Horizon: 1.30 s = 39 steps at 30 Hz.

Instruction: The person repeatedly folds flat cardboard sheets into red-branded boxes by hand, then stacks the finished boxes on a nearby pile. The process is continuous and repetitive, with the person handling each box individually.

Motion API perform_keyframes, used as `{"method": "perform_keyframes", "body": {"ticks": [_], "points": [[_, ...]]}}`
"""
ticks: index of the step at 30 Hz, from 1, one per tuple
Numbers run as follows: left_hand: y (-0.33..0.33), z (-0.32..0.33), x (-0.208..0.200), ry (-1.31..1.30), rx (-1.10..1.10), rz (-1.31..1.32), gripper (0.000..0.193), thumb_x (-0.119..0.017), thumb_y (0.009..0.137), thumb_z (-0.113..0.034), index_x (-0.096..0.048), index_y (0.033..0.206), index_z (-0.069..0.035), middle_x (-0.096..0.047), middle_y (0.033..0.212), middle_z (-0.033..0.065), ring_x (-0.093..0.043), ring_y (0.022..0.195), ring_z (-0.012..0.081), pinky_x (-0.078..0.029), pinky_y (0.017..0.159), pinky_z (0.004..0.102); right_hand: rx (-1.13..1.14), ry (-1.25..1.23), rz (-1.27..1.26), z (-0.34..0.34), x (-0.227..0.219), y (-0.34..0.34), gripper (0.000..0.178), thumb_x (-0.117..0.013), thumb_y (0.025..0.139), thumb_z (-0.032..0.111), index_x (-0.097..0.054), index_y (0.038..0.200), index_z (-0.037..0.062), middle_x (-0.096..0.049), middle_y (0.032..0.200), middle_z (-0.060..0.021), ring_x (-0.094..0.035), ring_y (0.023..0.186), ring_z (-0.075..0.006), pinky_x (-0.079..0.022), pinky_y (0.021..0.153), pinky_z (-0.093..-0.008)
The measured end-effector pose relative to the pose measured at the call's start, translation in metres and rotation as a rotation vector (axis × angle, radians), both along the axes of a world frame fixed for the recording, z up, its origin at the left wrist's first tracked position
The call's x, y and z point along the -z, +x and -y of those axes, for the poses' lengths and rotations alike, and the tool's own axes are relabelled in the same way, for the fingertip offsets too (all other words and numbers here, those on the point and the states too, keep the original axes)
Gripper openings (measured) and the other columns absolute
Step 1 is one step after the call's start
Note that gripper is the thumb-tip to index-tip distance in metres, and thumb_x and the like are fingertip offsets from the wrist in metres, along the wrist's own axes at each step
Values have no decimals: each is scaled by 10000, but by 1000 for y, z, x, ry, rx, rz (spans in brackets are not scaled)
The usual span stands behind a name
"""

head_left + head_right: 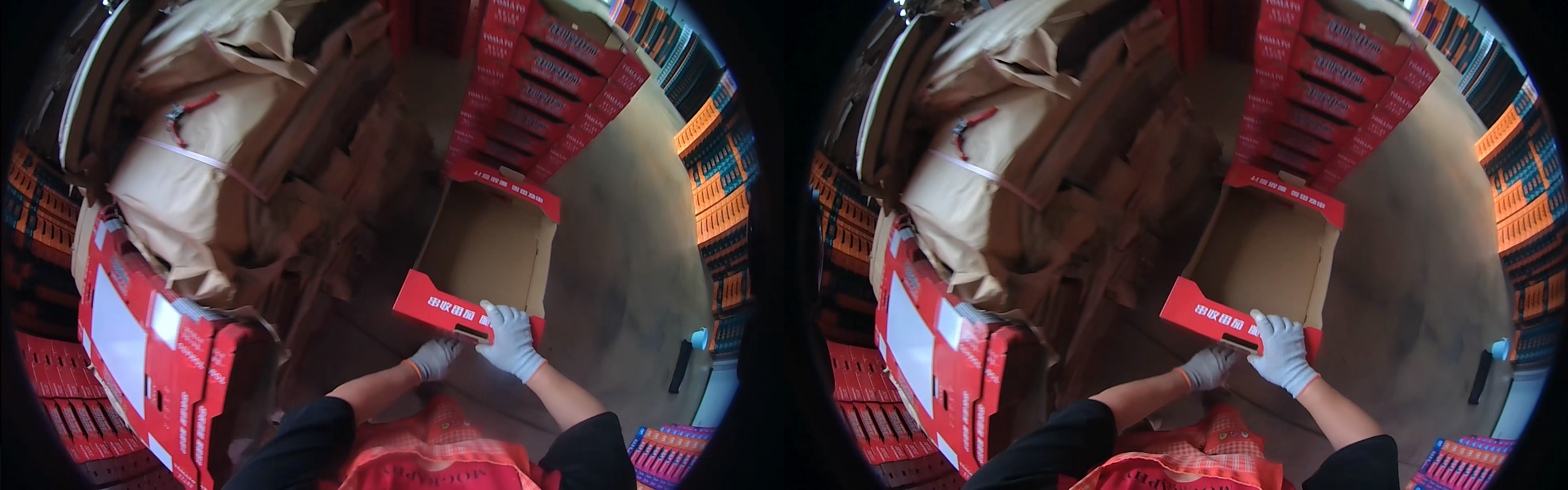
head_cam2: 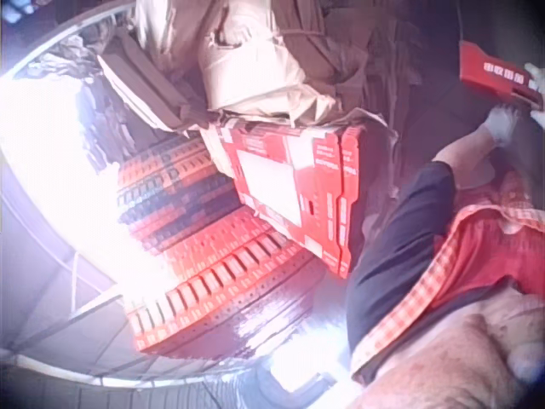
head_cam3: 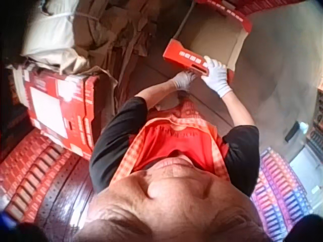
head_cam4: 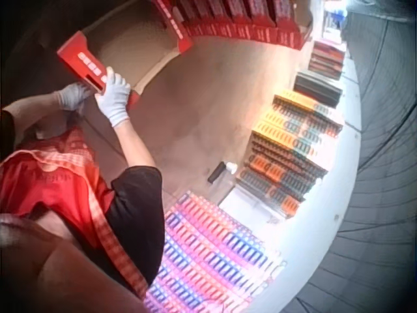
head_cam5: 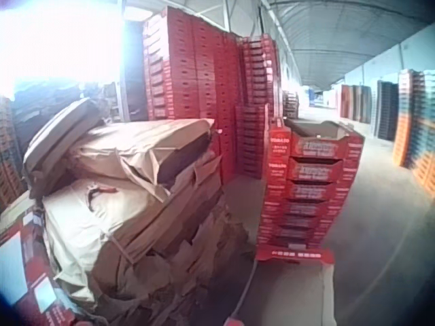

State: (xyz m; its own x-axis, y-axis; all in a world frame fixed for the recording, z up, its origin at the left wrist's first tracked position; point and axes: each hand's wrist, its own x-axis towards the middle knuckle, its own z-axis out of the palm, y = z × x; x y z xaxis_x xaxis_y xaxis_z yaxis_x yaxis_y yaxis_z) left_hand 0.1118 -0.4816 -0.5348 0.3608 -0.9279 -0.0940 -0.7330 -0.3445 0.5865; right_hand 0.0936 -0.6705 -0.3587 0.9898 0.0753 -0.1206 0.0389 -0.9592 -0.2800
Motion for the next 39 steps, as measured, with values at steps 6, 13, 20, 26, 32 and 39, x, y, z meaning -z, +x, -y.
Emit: {"method": "perform_keyframes", "body": {"ticks": [6,13,20,26,32,39], "points": [[20,51,93,461,93,154,735,-585,859,-310,-350,1467,28,-429,1445,270,-512,1233,404,-439,976,466,37,-14,-101,38,100,27,915,-867,604,310,-451,1390,97,-589,1170,-118,-561,1085,-309,-415,937,-445],[58,65,77,395,79,-154,552,-597,838,-277,-521,1327,-32,-642,1141,245,-667,941,378,-541,787,488,49,-171,-325,33,141,41,851,-823,678,331,-420,1408,159,-582,1172,-91,-587,1080,-277,-459,883,-437],[-25,27,-18,17,265,-318,592,-652,754,-183,-540,1303,9,-570,1316,243,-629,1101,391,-530,910,470,99,-153,-422,30,153,47,694,-688,747,158,-425,1388,161,-552,1247,-135,-567,1152,-334,-473,919,-479],[-93,-107,-159,-619,-443,-126,534,-674,841,-108,-517,1339,6,-516,1375,220,-489,1290,390,-397,1097,472,-42,104,-73,-43,49,60,722,-786,738,238,-483,1372,72,-547,1313,-168,-528,1222,-354,-434,1030,-442],[-117,-350,-279,-221,-1139,517,587,-677,754,-1,-552,1327,-26,-547,1366,213,-517,1277,427,-396,1089,532,-931,903,-448,-267,-103,46,506,-733,841,189,-582,1293,18,-625,1250,-191,-612,1162,-317,-486,998,-409],[-189,-605,-253,563,-1974,519,891,-582,927,-488,-201,1551,20,-214,1599,258,-149,1499,420,-123,1221,488,-850,645,403,-521,-131,144,679,-703,898,304,-430,1409,-51,-476,1409,-273,-446,1341,-381,-345,1135,-427]]}}
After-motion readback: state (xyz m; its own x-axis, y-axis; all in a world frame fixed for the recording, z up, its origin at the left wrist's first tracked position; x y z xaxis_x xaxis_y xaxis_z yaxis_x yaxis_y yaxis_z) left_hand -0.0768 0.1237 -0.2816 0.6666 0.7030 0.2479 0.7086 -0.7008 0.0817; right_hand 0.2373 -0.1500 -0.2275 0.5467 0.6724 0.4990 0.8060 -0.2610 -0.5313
